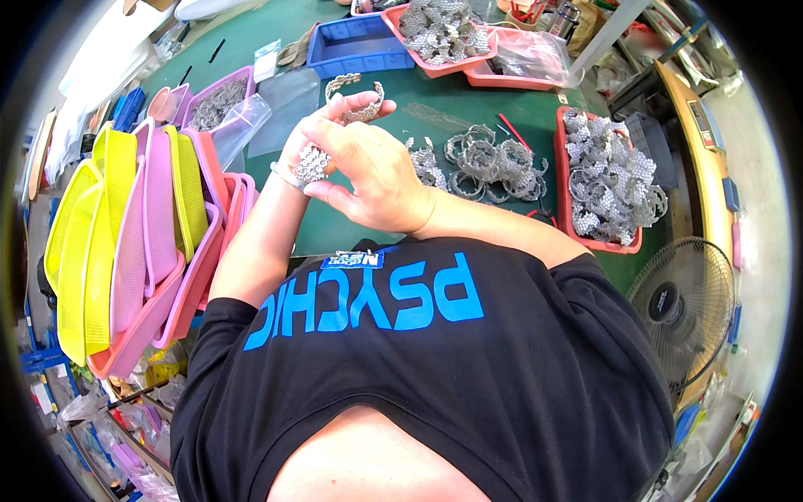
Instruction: The person handles metal mesh structures by hand, fitting them into circular shapes and then placing the finished mesh rings onto the table.
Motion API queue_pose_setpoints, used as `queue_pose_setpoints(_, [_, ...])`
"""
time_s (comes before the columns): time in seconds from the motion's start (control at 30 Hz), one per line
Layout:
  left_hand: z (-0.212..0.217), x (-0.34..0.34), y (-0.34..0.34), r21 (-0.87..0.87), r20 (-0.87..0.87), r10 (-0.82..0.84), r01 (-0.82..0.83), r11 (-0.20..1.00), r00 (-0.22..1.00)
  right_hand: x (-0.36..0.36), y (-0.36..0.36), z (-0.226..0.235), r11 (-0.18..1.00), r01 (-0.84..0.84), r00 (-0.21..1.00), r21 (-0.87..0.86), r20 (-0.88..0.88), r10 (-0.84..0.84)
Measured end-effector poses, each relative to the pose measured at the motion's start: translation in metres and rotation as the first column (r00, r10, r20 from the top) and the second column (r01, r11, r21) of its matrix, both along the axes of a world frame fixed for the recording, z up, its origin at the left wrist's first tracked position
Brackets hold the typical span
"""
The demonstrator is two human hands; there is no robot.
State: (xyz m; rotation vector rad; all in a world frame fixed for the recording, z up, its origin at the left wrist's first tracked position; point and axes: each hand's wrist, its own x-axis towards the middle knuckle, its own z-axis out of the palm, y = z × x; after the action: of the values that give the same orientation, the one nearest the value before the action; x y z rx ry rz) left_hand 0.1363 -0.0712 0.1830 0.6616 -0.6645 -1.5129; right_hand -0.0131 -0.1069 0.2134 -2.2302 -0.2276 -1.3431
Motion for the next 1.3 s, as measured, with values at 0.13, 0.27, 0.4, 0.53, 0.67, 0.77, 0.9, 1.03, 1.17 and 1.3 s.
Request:
queue_pose_setpoints(0.13, [0.005,-0.006,-0.003,0.014,-0.072,-0.016,0.017,1.0,0.997,-0.003,0.0,0.002,0.998,0.044,0.999,-0.051,0.007,-0.044])
queue_pose_setpoints(0.27, [0.012,-0.002,-0.007,-0.054,-0.082,-0.048,0.044,0.998,0.995,-0.004,0.0,0.005,0.991,0.061,0.996,-0.12,0.071,-0.053])
queue_pose_setpoints(0.4, [0.028,0.002,-0.006,-0.08,-0.007,-0.071,0.07,0.994,0.997,-0.008,0.003,0.002,0.999,0.023,1.0,-0.025,0.018,-0.023])
queue_pose_setpoints(0.53, [0.034,0.006,-0.008,-0.097,0.191,-0.058,0.078,0.992,0.98,-0.015,0.006,0.002,0.896,-0.179,0.952,0.406,-0.159,0.263])
queue_pose_setpoints(0.67, [0.031,0.009,-0.009,-0.057,0.145,-0.032,0.041,0.998,0.989,-0.011,0.004,0.001,0.783,-0.276,0.927,0.557,-0.062,0.371])
queue_pose_setpoints(0.77, [0.023,0.012,-0.008,-0.054,0.088,0.001,0.004,0.999,0.996,-0.01,0.002,0.008,0.586,-0.322,0.889,0.744,0.025,0.457])
queue_pose_setpoints(0.9, [0.004,0.016,0.0,0.041,-0.057,0.225,-0.222,0.974,0.973,-0.007,-0.006,0.007,0.601,-0.267,0.927,0.753,0.031,0.374])
queue_pose_setpoints(1.03, [-0.01,0.007,0.018,-0.004,-0.152,0.231,-0.234,0.972,0.961,-0.007,-0.008,0.009,0.61,-0.242,0.943,0.755,0.035,0.331])
queue_pose_setpoints(1.17, [-0.015,-0.003,0.025,0.046,-0.204,0.277,-0.274,0.961,0.939,-0.007,-0.006,0.012,0.694,-0.191,0.963,0.695,-0.006,0.271])
queue_pose_setpoints(1.3, [-0.006,-0.011,0.026,0.045,-0.294,0.272,-0.271,0.962,0.916,-0.009,-0.005,0.012,0.78,-0.13,0.976,0.612,-0.059,0.209])
